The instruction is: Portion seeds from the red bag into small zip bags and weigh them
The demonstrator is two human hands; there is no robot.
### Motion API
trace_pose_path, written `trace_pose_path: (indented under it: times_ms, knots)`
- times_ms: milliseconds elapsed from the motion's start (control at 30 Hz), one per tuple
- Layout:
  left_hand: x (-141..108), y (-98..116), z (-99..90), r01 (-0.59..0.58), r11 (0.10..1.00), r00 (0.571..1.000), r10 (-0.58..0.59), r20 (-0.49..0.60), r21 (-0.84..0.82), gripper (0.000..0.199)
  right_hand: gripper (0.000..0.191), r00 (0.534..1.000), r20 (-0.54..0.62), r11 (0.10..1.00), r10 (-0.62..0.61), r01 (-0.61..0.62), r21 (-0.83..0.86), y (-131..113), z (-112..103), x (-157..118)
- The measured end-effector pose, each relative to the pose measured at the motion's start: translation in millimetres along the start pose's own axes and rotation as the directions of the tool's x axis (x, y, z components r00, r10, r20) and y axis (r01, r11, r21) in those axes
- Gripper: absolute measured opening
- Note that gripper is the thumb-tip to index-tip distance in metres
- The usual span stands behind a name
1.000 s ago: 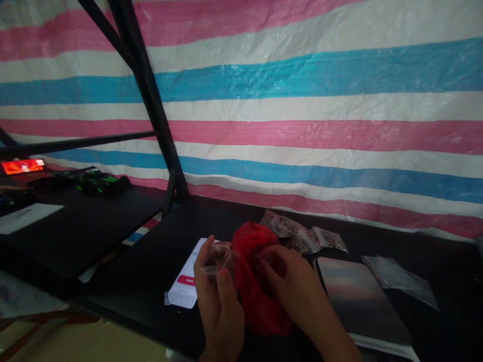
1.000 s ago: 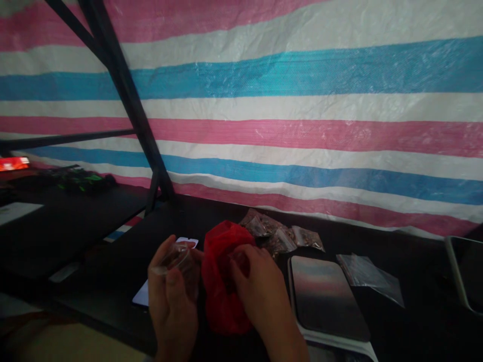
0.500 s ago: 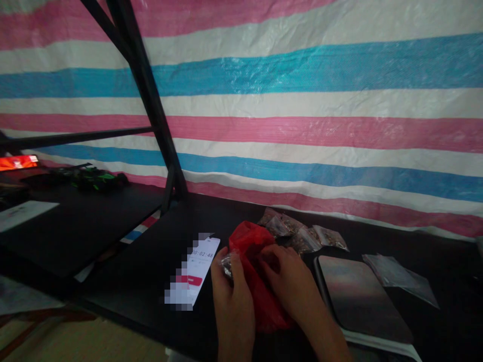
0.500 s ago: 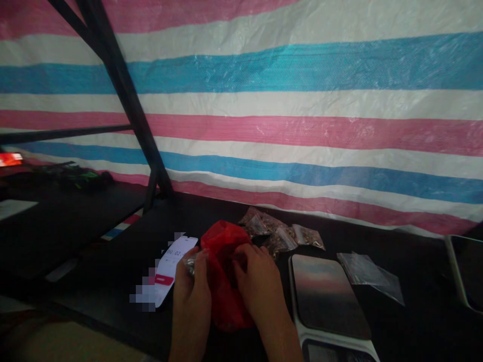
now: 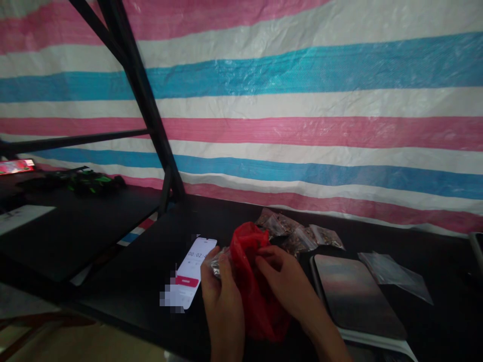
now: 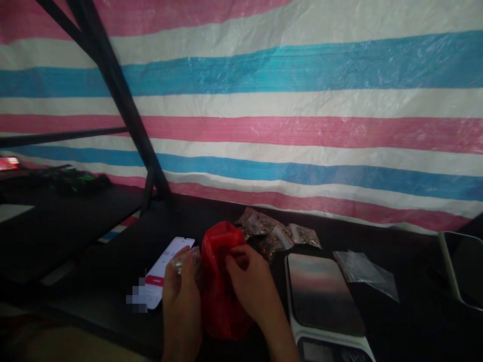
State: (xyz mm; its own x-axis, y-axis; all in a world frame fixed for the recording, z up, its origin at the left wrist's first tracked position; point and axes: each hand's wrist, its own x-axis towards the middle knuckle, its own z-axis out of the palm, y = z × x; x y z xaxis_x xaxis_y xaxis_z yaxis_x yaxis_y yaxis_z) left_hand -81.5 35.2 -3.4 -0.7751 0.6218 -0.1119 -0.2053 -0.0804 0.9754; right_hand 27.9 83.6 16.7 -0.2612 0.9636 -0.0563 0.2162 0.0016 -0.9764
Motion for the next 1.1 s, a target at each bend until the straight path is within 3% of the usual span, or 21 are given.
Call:
trace_pose_path:
  times_ms: [100,167,233,333,433,600,767,867,933,1000,1100]
  knots:
    - [-1,7,-2.9,-0.272,0.958,0.961,0.276,-0.032,0.091,0.056,0.026,0.999,-0.016,0.994,0.039,-0.037,0.106,-9,-9,-4]
    - [-2,8,-6.2,-0.435,0.888,0.899,0.437,0.02,0.147,0.059,0.03,0.998,-0.033,0.984,0.055,-0.049,0.172,-16,-15,-7]
    - [-1,6,-9.2,-0.506,0.841,0.862,0.491,0.124,0.19,0.059,0.034,0.998,-0.044,0.969,0.044,-0.032,0.244,-25,-22,-11]
    - [-2,2,-10.3,-0.506,0.824,0.856,0.445,0.262,0.255,0.056,0.036,0.986,-0.151,0.958,-0.071,0.109,0.265,-39,-29,-17]
    - [-4,1,-7.3,-0.444,0.856,0.874,0.35,0.336,0.264,0.054,0.03,0.93,-0.287,0.961,-0.231,0.264,0.082,-50,-32,-25]
    - [-7,2,-2.6,-0.443,0.863,0.876,0.358,0.324,0.244,0.049,0.022,0.904,-0.18,0.902,-0.387,0.331,-0.275,-53,-30,-36]
    - [-6,0,-1.9,-0.447,0.866,0.87,0.363,0.334,0.224,0.05,0.025,0.868,-0.163,0.844,-0.469,0.386,-0.374,-52,-31,-38]
    - [-6,0,-2.7,-0.41,0.89,0.888,0.339,0.311,0.201,0.053,0.028,0.856,-0.23,0.86,-0.463,0.371,-0.351,-52,-33,-35]
    - [-5,4,-4.3,-0.393,0.906,0.907,0.355,0.227,0.154,0.058,0.028,0.877,-0.254,0.885,-0.408,0.312,-0.345,-47,-32,-31]
    - [-4,11,-6.8,-0.388,0.919,0.916,0.377,0.138,0.069,0.064,0.023,0.928,-0.192,0.906,-0.32,0.241,-0.349,-36,-28,-25]
    - [-3,22,-11.3,-0.37,0.929,0.915,0.369,0.163,-0.024,0.072,0.018,0.977,-0.024,0.907,-0.212,0.188,-0.377,-16,-18,-17]
